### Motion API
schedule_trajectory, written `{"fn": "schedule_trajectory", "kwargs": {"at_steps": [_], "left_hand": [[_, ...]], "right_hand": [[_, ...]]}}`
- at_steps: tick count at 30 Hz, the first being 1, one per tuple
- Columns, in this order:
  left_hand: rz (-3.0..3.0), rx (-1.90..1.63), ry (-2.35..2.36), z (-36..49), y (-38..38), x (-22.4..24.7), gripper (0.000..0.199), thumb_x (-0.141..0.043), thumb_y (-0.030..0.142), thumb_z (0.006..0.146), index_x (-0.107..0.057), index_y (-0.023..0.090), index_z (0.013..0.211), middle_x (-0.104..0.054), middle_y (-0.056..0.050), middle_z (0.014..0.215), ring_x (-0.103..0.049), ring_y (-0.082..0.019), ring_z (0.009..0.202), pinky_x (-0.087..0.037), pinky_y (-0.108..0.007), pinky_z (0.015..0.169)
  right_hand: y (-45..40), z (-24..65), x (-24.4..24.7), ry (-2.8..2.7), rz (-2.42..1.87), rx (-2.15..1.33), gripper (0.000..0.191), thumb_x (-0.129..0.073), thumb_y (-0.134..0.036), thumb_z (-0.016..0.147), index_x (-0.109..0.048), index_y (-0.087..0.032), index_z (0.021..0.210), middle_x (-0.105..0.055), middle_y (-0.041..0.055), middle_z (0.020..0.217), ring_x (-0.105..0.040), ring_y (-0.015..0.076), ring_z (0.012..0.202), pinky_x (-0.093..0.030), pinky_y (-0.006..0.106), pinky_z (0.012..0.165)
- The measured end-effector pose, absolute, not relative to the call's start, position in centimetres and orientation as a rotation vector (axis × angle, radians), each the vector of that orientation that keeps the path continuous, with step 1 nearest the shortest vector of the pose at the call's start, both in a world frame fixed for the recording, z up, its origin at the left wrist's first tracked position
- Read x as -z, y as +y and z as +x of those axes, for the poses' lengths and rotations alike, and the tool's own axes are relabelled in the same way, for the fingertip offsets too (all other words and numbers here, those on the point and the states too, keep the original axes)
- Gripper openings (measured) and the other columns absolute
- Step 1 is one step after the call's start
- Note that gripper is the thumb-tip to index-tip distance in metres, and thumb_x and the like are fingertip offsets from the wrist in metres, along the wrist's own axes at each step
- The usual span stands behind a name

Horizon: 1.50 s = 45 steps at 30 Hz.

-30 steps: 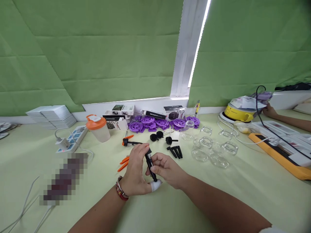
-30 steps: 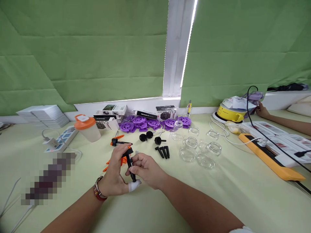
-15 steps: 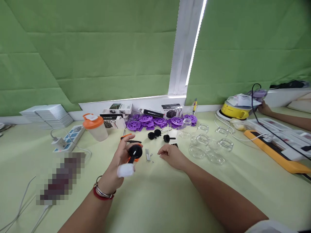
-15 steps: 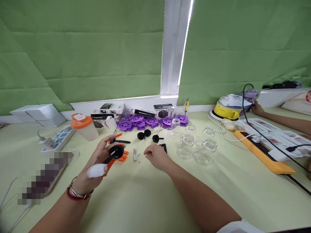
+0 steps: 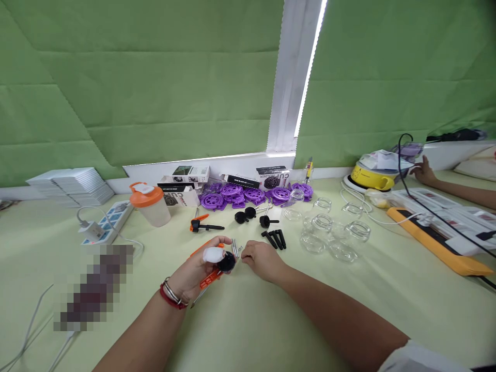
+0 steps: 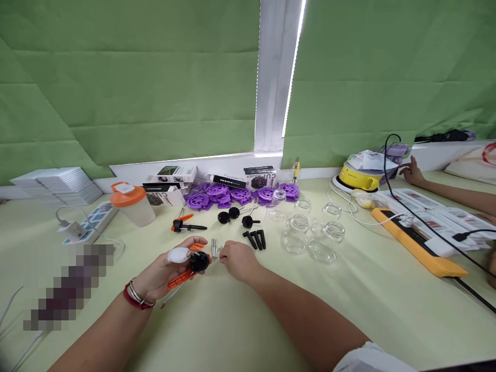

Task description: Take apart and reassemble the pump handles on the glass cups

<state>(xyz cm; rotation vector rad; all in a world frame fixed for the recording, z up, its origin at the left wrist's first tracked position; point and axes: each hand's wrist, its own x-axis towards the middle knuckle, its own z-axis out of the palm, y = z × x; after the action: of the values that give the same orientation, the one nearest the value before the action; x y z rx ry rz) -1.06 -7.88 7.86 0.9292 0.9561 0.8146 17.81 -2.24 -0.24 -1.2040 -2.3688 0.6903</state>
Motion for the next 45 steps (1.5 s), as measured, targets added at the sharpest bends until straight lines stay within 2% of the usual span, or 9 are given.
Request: {"fn": "schedule_trajectory", "kwargs": {"at_steps": [5, 8, 11, 15, 20, 26, 36, 45], "left_hand": [[0.904, -0.736, 0.958, -1.0, -7.7, -7.5, 0.040, -0.060, 0.039, 0.072, -0.050, 0.021, 0.107, -0.062, -0.003, 0.080, -0.060, -0.019, 0.070, -0.042, -0.032, 0.068], [0.906, -0.720, 0.939, -0.7, -7.7, -7.0, 0.037, -0.060, 0.038, 0.073, -0.053, 0.021, 0.106, -0.061, -0.002, 0.077, -0.060, -0.020, 0.075, -0.044, -0.034, 0.071], [0.876, -0.698, 0.923, -0.3, -7.7, -6.1, 0.035, -0.059, 0.035, 0.073, -0.055, 0.022, 0.106, -0.061, -0.002, 0.078, -0.060, -0.021, 0.077, -0.045, -0.035, 0.071], [0.853, -0.677, 0.896, 0.4, -7.8, -5.3, 0.031, -0.058, 0.034, 0.075, -0.057, 0.022, 0.103, -0.063, -0.003, 0.085, -0.058, -0.020, 0.079, -0.044, -0.032, 0.067], [0.865, -0.651, 0.863, 0.8, -7.9, -5.3, 0.020, -0.055, 0.034, 0.077, -0.058, 0.023, 0.094, -0.060, -0.001, 0.082, -0.056, -0.019, 0.077, -0.043, -0.029, 0.064], [0.885, -0.642, 0.888, 0.8, -7.8, -5.6, 0.016, -0.058, 0.030, 0.071, -0.055, 0.022, 0.085, -0.055, 0.000, 0.075, -0.054, -0.017, 0.072, -0.042, -0.029, 0.063], [0.843, -0.639, 0.908, 1.2, -8.1, -6.0, 0.018, -0.059, 0.024, 0.067, -0.059, 0.023, 0.085, -0.058, 0.001, 0.072, -0.053, -0.017, 0.070, -0.040, -0.027, 0.062], [0.846, -0.637, 0.928, 1.0, -8.0, -5.7, 0.016, -0.056, 0.025, 0.072, -0.059, 0.020, 0.088, -0.059, 0.000, 0.075, -0.056, -0.017, 0.074, -0.042, -0.028, 0.066]], "right_hand": [[-2.3, 18.4, -0.6, -2.319, -1.275, -0.728, 0.009, -0.058, -0.013, 0.077, -0.062, -0.016, 0.071, -0.061, 0.0038, 0.078, -0.052, 0.0129, 0.068, -0.032, 0.025, 0.061], [-2.6, 18.7, -2.0, -2.028, -1.154, -1.096, 0.007, -0.057, -0.021, 0.080, -0.062, -0.017, 0.077, -0.059, 0.0011, 0.070, -0.051, 0.0108, 0.060, -0.035, 0.023, 0.055], [-3.1, 18.8, -3.3, -1.680, -0.937, -1.566, 0.021, -0.064, -0.034, 0.076, -0.063, -0.015, 0.084, -0.060, -0.0004, 0.065, -0.051, 0.0091, 0.051, -0.038, 0.022, 0.048], [-3.5, 18.7, -3.8, -1.526, -0.805, -1.798, 0.031, -0.074, -0.038, 0.065, -0.066, -0.012, 0.081, -0.060, -0.0006, 0.054, -0.055, 0.0114, 0.048, -0.044, 0.025, 0.050], [-3.5, 18.8, -3.7, -1.570, -0.794, -1.789, 0.021, -0.073, -0.033, 0.065, -0.066, -0.014, 0.073, -0.060, -0.0021, 0.054, -0.056, 0.0109, 0.049, -0.045, 0.025, 0.052], [-3.8, 18.4, -4.7, -1.802, -0.673, -1.544, 0.005, -0.073, -0.021, 0.065, -0.068, -0.019, 0.067, -0.063, -0.0003, 0.075, -0.058, 0.0128, 0.070, -0.047, 0.027, 0.072], [-3.1, 18.2, -3.9, -1.930, -0.611, -1.489, 0.014, -0.079, -0.026, 0.060, -0.070, -0.019, 0.068, -0.062, -0.0007, 0.075, -0.057, 0.0139, 0.072, -0.046, 0.027, 0.073], [-3.2, 18.2, -3.9, -1.916, -0.667, -1.495, 0.022, -0.081, -0.030, 0.056, -0.065, -0.016, 0.064, -0.061, -0.0010, 0.072, -0.054, 0.0125, 0.067, -0.044, 0.025, 0.065]]}}
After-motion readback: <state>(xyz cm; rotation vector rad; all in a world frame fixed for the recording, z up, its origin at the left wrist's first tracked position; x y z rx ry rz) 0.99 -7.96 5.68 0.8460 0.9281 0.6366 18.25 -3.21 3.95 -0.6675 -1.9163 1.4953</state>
